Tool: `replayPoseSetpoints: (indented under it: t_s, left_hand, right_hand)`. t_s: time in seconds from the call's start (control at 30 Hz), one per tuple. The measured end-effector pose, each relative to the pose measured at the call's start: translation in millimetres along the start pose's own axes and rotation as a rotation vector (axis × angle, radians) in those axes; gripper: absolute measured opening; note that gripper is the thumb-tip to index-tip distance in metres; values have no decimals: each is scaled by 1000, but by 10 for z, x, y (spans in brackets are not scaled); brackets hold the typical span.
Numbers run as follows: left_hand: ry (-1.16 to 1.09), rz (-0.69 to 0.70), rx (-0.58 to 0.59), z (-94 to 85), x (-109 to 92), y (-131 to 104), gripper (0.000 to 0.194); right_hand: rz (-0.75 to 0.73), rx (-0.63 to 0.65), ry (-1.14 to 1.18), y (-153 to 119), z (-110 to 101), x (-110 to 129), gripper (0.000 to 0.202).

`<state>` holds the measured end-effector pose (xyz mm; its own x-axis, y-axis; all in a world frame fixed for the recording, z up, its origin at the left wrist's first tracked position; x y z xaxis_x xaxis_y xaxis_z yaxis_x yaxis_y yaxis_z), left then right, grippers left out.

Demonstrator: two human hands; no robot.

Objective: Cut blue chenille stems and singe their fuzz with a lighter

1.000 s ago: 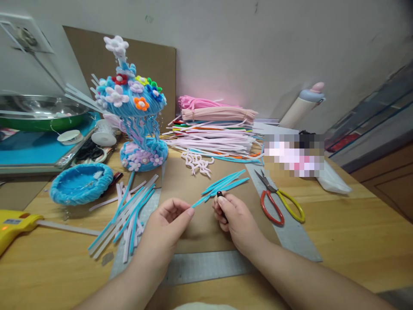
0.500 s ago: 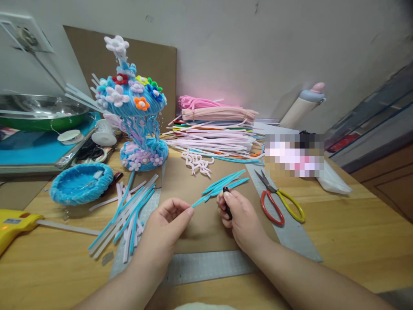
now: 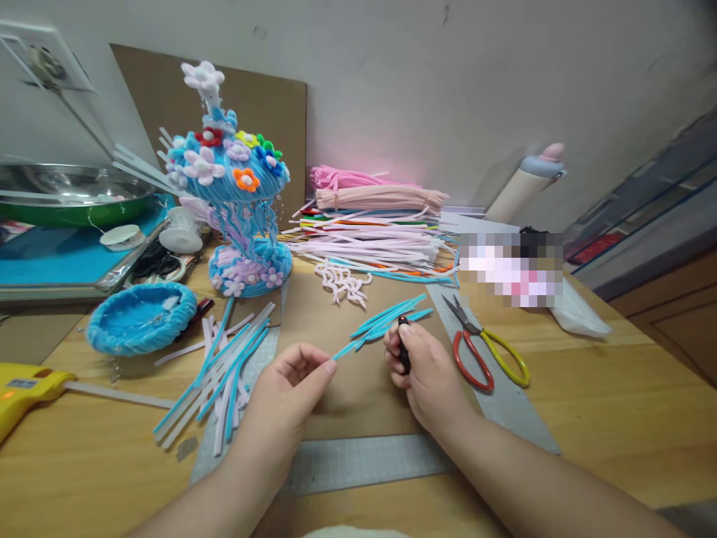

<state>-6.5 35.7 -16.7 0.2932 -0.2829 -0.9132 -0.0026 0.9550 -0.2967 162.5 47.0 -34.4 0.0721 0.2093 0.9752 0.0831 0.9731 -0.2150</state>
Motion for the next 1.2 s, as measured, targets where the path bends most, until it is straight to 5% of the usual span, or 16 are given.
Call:
replayPoseSetpoints:
  t_s: [1.2]
  left_hand:
    - [-2,23,-23,7,-49,-19,18]
  right_hand:
    - [-24,-14,-18,0,-6,15,29]
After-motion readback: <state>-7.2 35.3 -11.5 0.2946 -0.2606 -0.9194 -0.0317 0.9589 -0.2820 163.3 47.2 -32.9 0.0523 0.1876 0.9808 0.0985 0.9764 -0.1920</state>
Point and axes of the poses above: each hand's wrist, its own y-axis towards the middle knuckle, its own z-axis out of the palm, x = y × z, the point moved 3 cm from there along y, towards the middle knuckle, and after that the axes turned 15 degrees about -y, right-handed, at the moved point
